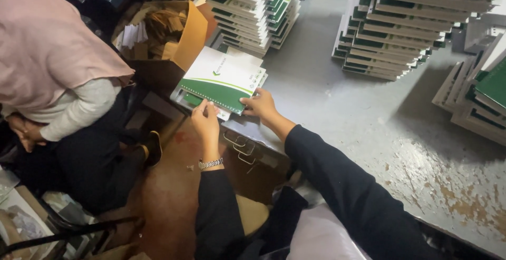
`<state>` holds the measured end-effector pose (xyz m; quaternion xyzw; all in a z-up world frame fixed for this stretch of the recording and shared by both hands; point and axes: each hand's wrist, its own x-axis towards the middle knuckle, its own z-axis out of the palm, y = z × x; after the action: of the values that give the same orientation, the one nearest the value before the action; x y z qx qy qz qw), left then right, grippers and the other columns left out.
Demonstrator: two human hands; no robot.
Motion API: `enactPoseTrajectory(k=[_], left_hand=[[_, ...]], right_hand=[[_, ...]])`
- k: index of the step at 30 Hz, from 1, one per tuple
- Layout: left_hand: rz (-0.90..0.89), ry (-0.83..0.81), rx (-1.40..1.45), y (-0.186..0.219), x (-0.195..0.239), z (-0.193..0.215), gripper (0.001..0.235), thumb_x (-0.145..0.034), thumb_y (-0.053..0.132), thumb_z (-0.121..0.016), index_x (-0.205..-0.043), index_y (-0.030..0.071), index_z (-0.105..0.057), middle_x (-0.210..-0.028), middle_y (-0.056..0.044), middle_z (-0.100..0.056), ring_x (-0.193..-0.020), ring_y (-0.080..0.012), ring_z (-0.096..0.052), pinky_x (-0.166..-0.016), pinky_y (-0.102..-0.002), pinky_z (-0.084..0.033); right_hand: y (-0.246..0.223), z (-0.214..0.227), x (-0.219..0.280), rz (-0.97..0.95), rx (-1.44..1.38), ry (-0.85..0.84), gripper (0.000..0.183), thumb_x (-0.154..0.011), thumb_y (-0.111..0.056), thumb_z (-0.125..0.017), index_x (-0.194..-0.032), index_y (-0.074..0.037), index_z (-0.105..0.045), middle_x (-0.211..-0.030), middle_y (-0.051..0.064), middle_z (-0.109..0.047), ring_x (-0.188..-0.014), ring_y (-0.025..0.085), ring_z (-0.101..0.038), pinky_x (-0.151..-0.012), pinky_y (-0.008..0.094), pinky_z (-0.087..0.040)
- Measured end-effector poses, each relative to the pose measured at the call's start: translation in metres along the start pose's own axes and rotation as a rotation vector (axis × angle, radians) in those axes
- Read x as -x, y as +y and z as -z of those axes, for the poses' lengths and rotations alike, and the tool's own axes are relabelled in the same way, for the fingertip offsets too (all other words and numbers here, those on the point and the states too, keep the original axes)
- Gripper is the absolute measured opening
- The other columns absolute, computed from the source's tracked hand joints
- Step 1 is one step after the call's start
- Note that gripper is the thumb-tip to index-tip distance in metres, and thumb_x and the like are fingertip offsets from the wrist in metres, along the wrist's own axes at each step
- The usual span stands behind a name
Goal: Assembling notebooks by aligning covers with inner pages and stacking them on a workbench.
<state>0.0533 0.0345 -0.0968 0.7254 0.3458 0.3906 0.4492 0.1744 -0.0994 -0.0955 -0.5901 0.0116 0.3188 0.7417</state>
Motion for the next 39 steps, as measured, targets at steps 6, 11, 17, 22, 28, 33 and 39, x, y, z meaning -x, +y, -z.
enactPoseTrajectory(k=[6,11,17,22,28,33,39], left_hand=[[0.049,-0.014,-0.050,0.007,0.004,0.001,0.034,-0.090,0.014,-0.072,-0.122,0.002,-0.071,-0.100,-0.017,-0.071,-0.078,-0.0270,-0.076,-0.067,-0.030,-0.065],[0.067,-0.017,-0.096,0.001,0.001,0.001,0.034,-0.089,0.017,-0.074,-0.121,0.006,-0.073,-0.100,-0.010,-0.072,-0.077,-0.0217,-0.076,-0.071,-0.029,-0.064],[0.067,-0.020,-0.115,-0.004,-0.001,0.002,0.037,-0.085,0.016,-0.076,-0.121,0.008,-0.074,-0.101,-0.009,-0.074,-0.083,-0.0220,-0.077,-0.077,-0.030,-0.063],[0.045,-0.017,-0.156,-0.012,-0.003,-0.003,0.039,-0.081,0.016,-0.079,-0.120,0.010,-0.075,-0.104,-0.008,-0.075,-0.091,-0.0247,-0.076,-0.082,-0.033,-0.061],[0.056,-0.025,-0.204,-0.018,-0.004,-0.004,0.040,-0.080,0.020,-0.079,-0.120,0.015,-0.075,-0.105,-0.003,-0.075,-0.094,-0.0208,-0.075,-0.084,-0.030,-0.061],[0.078,-0.013,-0.169,-0.012,-0.001,-0.003,0.039,-0.079,0.020,-0.080,-0.118,0.015,-0.076,-0.105,-0.005,-0.076,-0.094,-0.0220,-0.075,-0.082,-0.030,-0.062],[0.055,-0.027,-0.188,-0.025,-0.006,-0.006,0.040,-0.082,0.019,-0.079,-0.121,0.015,-0.075,-0.103,-0.003,-0.075,-0.093,-0.0198,-0.076,-0.085,-0.031,-0.060]], right_hand=[[0.001,0.005,-0.001,0.020,-0.002,0.006,0.070,-0.084,0.002,-0.078,-0.142,0.010,-0.041,-0.108,0.030,-0.063,-0.097,0.050,-0.070,-0.076,0.056,-0.065],[0.009,0.007,-0.005,0.032,-0.036,0.008,0.070,-0.084,0.002,-0.079,-0.142,0.010,-0.041,-0.107,0.031,-0.063,-0.097,0.047,-0.071,-0.078,0.057,-0.064],[-0.004,-0.001,0.012,0.049,-0.056,0.031,0.069,-0.084,0.002,-0.078,-0.143,0.010,-0.042,-0.105,0.032,-0.065,-0.094,0.045,-0.072,-0.077,0.055,-0.064],[-0.013,0.000,0.012,0.057,-0.071,0.035,0.075,-0.083,0.005,-0.078,-0.146,0.012,-0.037,-0.105,0.036,-0.064,-0.096,0.050,-0.070,-0.076,0.058,-0.063],[-0.014,0.002,0.017,0.067,-0.058,0.018,0.078,-0.082,0.005,-0.080,-0.146,0.014,-0.036,-0.105,0.037,-0.064,-0.095,0.052,-0.069,-0.075,0.058,-0.064],[-0.009,0.002,0.015,0.070,-0.032,-0.001,0.075,-0.082,0.007,-0.080,-0.144,0.016,-0.038,-0.107,0.039,-0.065,-0.094,0.053,-0.069,-0.075,0.056,-0.064],[-0.007,0.008,0.006,0.079,0.043,0.019,0.072,-0.083,0.002,-0.081,-0.142,0.015,-0.041,-0.107,0.037,-0.066,-0.092,0.051,-0.069,-0.073,0.054,-0.066]])
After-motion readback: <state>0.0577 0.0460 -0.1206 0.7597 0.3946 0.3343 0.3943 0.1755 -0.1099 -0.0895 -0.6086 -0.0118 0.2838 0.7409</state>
